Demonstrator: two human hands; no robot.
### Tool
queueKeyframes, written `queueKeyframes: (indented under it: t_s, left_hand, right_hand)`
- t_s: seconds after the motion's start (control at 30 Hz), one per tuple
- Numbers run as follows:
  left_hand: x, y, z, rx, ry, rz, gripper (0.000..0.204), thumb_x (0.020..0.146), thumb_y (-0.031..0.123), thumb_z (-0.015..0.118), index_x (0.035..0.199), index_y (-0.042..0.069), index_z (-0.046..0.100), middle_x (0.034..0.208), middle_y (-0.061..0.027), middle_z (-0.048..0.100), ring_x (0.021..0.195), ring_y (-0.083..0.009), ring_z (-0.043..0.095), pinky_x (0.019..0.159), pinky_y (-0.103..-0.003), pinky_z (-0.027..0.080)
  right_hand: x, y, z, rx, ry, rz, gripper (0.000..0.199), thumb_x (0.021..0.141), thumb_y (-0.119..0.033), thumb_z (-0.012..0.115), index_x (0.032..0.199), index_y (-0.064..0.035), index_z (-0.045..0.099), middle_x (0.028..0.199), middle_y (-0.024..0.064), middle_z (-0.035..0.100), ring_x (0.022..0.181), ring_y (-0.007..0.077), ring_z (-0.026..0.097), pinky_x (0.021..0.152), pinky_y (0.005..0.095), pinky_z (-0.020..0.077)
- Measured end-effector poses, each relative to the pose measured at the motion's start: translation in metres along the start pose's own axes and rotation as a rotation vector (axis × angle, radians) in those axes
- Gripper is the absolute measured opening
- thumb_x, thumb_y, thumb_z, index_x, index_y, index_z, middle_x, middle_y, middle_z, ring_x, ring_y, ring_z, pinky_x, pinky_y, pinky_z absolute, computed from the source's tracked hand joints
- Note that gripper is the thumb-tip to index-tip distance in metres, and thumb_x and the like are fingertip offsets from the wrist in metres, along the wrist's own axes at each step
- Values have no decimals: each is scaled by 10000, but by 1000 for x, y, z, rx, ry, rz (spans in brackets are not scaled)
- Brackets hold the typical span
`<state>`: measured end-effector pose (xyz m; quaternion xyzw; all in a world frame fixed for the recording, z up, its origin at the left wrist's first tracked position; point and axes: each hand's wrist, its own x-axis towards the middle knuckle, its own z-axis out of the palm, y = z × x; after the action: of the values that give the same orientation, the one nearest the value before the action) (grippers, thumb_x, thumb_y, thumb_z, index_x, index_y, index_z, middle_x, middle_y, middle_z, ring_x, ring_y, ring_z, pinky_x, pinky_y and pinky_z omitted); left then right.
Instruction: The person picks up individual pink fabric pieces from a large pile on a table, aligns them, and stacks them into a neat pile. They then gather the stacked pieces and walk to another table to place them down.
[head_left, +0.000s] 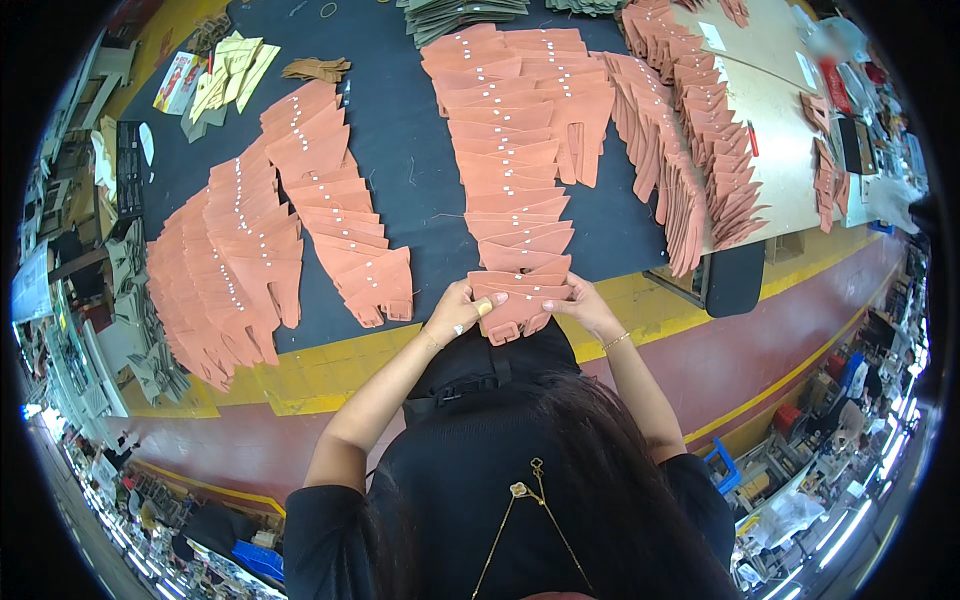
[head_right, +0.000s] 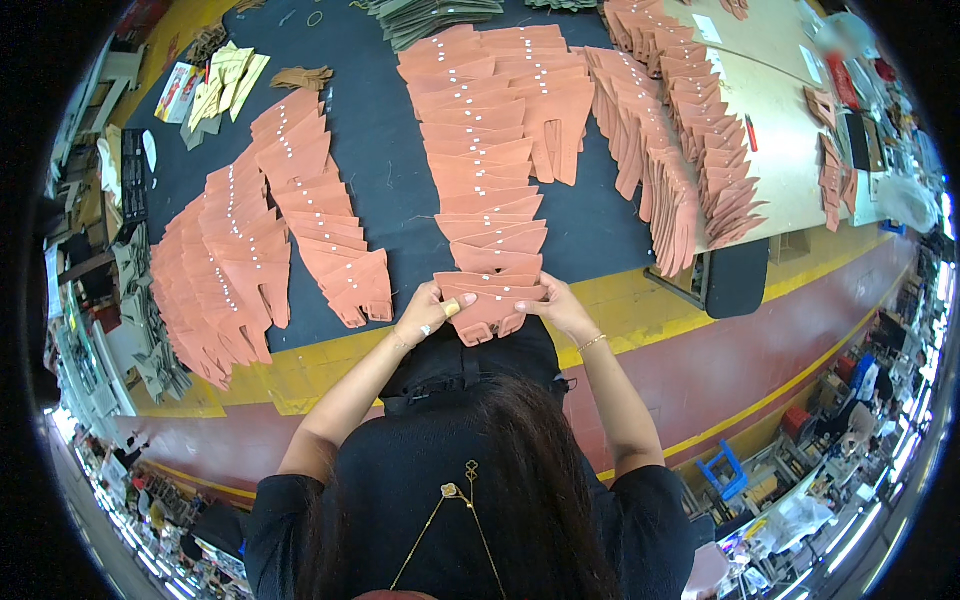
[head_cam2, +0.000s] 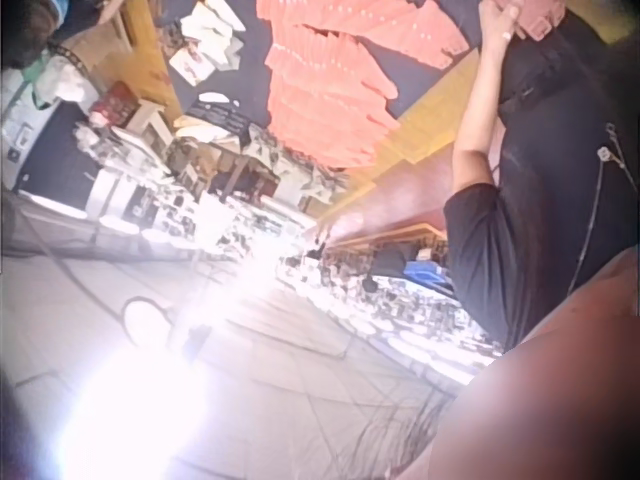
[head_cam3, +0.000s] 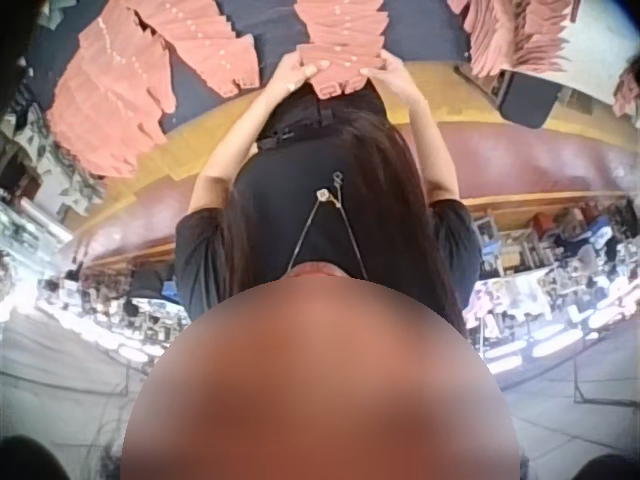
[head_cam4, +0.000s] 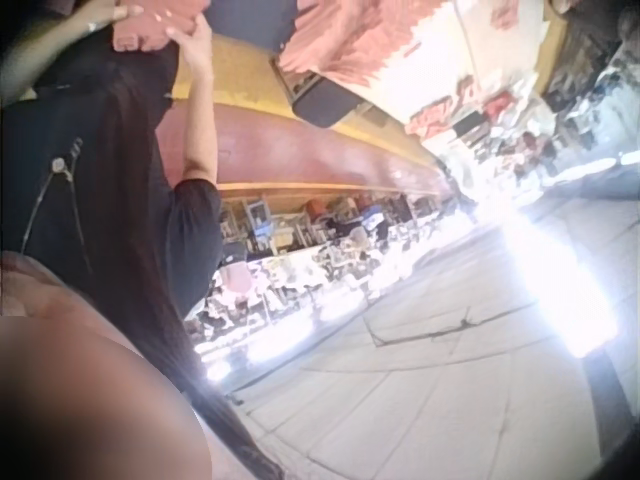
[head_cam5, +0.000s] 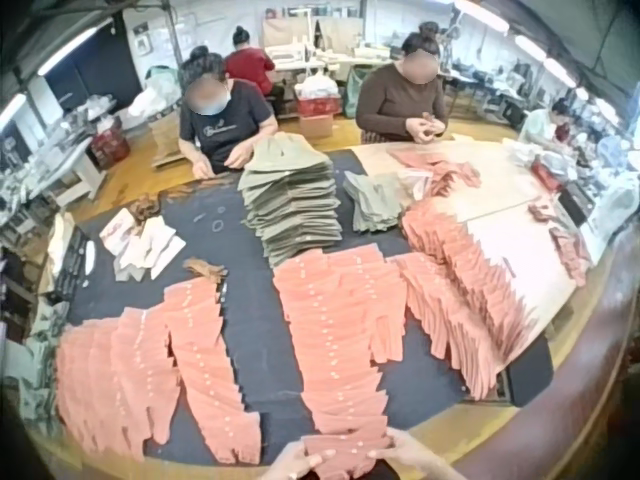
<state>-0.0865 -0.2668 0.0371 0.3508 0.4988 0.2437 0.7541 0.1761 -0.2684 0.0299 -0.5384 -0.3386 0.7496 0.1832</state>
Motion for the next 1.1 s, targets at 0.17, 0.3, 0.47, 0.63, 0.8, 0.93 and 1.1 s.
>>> queueKeyframes:
  t_s: [0.17, 0.3, 0.47, 0.63, 0.8, 0.93, 1.1]
  left_hand:
    - [16, -15, 2, -15, 41, -42, 295, 902, 182, 679, 1114, -20, 643, 1033, -62, 685, 926, -106, 605, 828, -280, 492]
    - [30, -34, 7, -4, 111, -17, 294, 899, 176, 680, 1112, -23, 643, 1035, -71, 689, 914, -109, 609, 828, -279, 492]
    - [39, -43, 5, 88, 181, -17, 311, 898, 174, 681, 1118, -40, 634, 1041, -83, 690, 906, -111, 614, 822, -278, 494]
    - [47, -39, 3, -46, 174, 31, 319, 900, 175, 679, 1116, -54, 631, 1028, -85, 694, 905, -108, 614, 808, -272, 497]
    - [48, -35, 3, -18, 192, 15, 322, 889, 157, 680, 1128, -50, 623, 999, -84, 699, 868, -114, 619, 789, -276, 499]
    - [45, -35, 4, 12, 187, -17, 304, 900, 143, 672, 1120, -60, 623, 1037, -82, 691, 907, -104, 613, 815, -272, 498]
    - [45, -37, 11, -1, 261, 51, 268, 901, 135, 667, 1081, -59, 632, 1016, -78, 694, 901, -101, 615, 806, -268, 501]
  right_hand:
    - [9, 12, -2, -30, 81, -59, 461, 806, -53, 748, 1227, -12, 563, 1121, 52, 653, 1029, 122, 589, 934, 302, 466]
    - [21, 20, -7, -90, 133, -94, 409, 812, -66, 746, 1183, -5, 585, 1101, 59, 661, 1008, 118, 594, 912, 304, 478]
    - [31, 24, -10, -105, 185, -111, 357, 813, -80, 747, 1132, -5, 607, 1068, 62, 674, 978, 118, 604, 889, 305, 488]
    - [43, 19, -14, -184, 217, -73, 335, 813, -103, 748, 1106, -9, 616, 1012, 61, 695, 927, 119, 630, 853, 298, 502]
    - [43, 15, -15, -166, 202, -122, 332, 811, -114, 749, 1095, -7, 616, 1002, 76, 701, 911, 128, 647, 826, 308, 511]
    - [41, 16, -13, -239, 233, -159, 343, 807, -131, 754, 1095, -8, 614, 1004, 89, 701, 910, 145, 653, 823, 315, 512]
    - [39, 15, -11, -365, 265, -154, 366, 820, -110, 743, 1137, -1, 596, 1016, 86, 692, 892, 133, 645, 811, 302, 517]
